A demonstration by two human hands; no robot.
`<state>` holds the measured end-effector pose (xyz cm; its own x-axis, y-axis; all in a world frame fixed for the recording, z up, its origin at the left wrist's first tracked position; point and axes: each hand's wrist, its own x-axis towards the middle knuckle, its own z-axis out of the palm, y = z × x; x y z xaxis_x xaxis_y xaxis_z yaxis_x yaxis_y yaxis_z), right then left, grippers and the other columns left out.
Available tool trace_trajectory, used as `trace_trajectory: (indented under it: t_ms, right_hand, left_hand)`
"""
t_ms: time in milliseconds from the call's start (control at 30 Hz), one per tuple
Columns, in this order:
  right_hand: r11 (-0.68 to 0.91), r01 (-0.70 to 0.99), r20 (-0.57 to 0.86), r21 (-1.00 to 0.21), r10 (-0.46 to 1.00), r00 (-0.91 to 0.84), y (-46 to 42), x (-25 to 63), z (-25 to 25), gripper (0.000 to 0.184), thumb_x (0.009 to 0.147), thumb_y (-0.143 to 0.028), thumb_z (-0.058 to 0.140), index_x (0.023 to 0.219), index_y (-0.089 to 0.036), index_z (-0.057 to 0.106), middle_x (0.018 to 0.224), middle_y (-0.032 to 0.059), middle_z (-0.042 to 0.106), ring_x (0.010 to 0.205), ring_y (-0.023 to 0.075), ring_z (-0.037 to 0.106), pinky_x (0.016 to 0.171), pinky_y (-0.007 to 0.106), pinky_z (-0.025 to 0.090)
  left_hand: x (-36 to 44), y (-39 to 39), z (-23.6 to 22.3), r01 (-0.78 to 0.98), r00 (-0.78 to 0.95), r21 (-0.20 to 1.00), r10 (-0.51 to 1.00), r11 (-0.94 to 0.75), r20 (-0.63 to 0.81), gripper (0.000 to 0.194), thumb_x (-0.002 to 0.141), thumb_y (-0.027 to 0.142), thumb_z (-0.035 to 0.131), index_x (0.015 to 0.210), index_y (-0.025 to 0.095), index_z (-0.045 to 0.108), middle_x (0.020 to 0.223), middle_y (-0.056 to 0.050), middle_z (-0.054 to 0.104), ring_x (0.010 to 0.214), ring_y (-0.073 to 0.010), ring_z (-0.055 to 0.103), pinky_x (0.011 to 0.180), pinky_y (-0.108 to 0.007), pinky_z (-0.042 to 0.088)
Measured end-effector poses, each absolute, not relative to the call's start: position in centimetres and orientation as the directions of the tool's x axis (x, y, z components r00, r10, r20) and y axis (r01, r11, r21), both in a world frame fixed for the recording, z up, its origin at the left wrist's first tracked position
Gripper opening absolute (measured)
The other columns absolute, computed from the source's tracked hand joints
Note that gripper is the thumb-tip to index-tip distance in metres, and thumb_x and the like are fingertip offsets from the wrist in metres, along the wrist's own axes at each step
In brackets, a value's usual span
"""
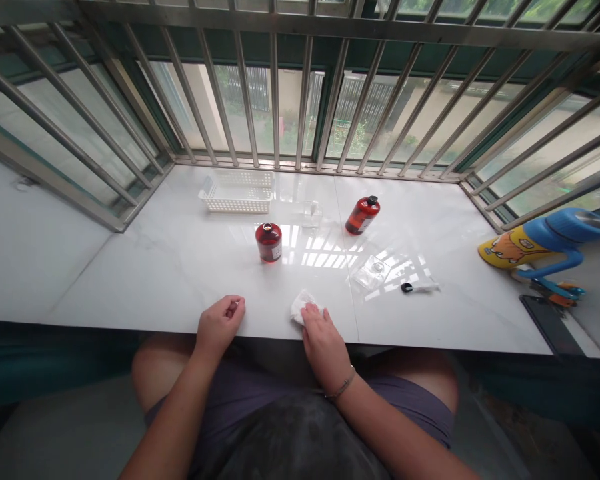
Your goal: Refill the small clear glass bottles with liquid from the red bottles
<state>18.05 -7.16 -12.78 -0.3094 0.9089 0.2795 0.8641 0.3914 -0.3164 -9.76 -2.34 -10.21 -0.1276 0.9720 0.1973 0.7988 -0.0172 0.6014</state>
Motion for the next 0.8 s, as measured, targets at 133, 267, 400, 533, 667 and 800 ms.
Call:
trace_trajectory:
  t_ms: [133,267,400,533,667,800]
  right_hand:
    - [0.515,0.820,0.271,-0.249,0.850,-0.451,-6.3,15.0,-12.7,0.048,0.099,-0.004,0.044,0.144,-0.005,0.061,0.150,0.0230,0.063,0.146,0.0323,0.055,0.128,0.058,0.034]
    - [0.586,0.777,0.223,-0.230,0.809,-0.544,-5.1,12.3,-12.1,0.048,0.099,-0.007,0.049,0.145,-0.003,0.061,0.150,0.0256,0.062,0.145,0.0338,0.056,0.127,0.056,0.037]
    - [0.583,0.690,0.158,-0.429,0.800,-0.578,-3.8,10.9,-10.0,0.044,0.100,-0.009,0.048,0.141,-0.011,0.065,0.144,0.0188,0.068,0.138,0.0275,0.063,0.126,0.048,0.040]
    - [0.244,0.484,0.075,-0.840,0.937,-0.342,-2.6,12.8,-6.9,0.036,0.108,-0.026,0.047,0.137,-0.023,0.069,0.131,0.0067,0.077,0.118,0.0228,0.074,0.108,0.037,0.055]
    - [-0.013,0.248,-0.023,-0.969,0.999,-0.036,-2.0,18.2,-5.4,0.045,0.109,-0.051,0.045,0.128,-0.021,0.073,0.117,0.0078,0.081,0.111,0.0268,0.074,0.099,0.039,0.057]
    - [-0.056,0.526,0.111,-0.848,0.954,0.280,-2.2,24.3,-6.4,0.048,0.106,-0.052,0.048,0.134,-0.020,0.071,0.124,0.0122,0.079,0.116,0.0317,0.072,0.099,0.044,0.056]
  left_hand:
    - [-9.7,-2.4,-10.2,0.790,-0.138,0.613,0.970,-0.012,0.198,0.028,0.098,0.044,0.059,0.094,0.021,0.076,0.075,-0.001,0.073,0.065,-0.0165,0.066,0.069,-0.027,0.049]
    - [-9.6,-2.4,-10.1,0.785,-0.140,0.619,0.967,-0.023,0.213,0.029,0.098,0.044,0.058,0.094,0.022,0.075,0.074,-0.001,0.074,0.064,-0.0169,0.067,0.069,-0.027,0.050]
    - [-9.6,-2.4,-10.2,0.786,-0.149,0.617,0.961,-0.027,0.232,0.028,0.097,0.044,0.059,0.092,0.022,0.075,0.072,-0.001,0.073,0.064,-0.0172,0.067,0.068,-0.027,0.050]
    - [-9.8,-2.5,-10.2,0.780,-0.146,0.625,0.965,-0.024,0.219,0.028,0.098,0.044,0.059,0.091,0.022,0.075,0.071,0.000,0.072,0.064,-0.0164,0.067,0.068,-0.026,0.049]
    - [-9.9,-2.6,-10.1,0.775,-0.156,0.631,0.963,-0.018,0.219,0.029,0.098,0.045,0.059,0.093,0.022,0.075,0.072,0.000,0.072,0.065,-0.0169,0.066,0.068,-0.026,0.050]
    - [-10.0,-2.6,-10.2,0.777,-0.153,0.629,0.961,-0.026,0.229,0.029,0.098,0.045,0.059,0.093,0.022,0.075,0.072,-0.001,0.073,0.065,-0.0172,0.066,0.068,-0.026,0.050]
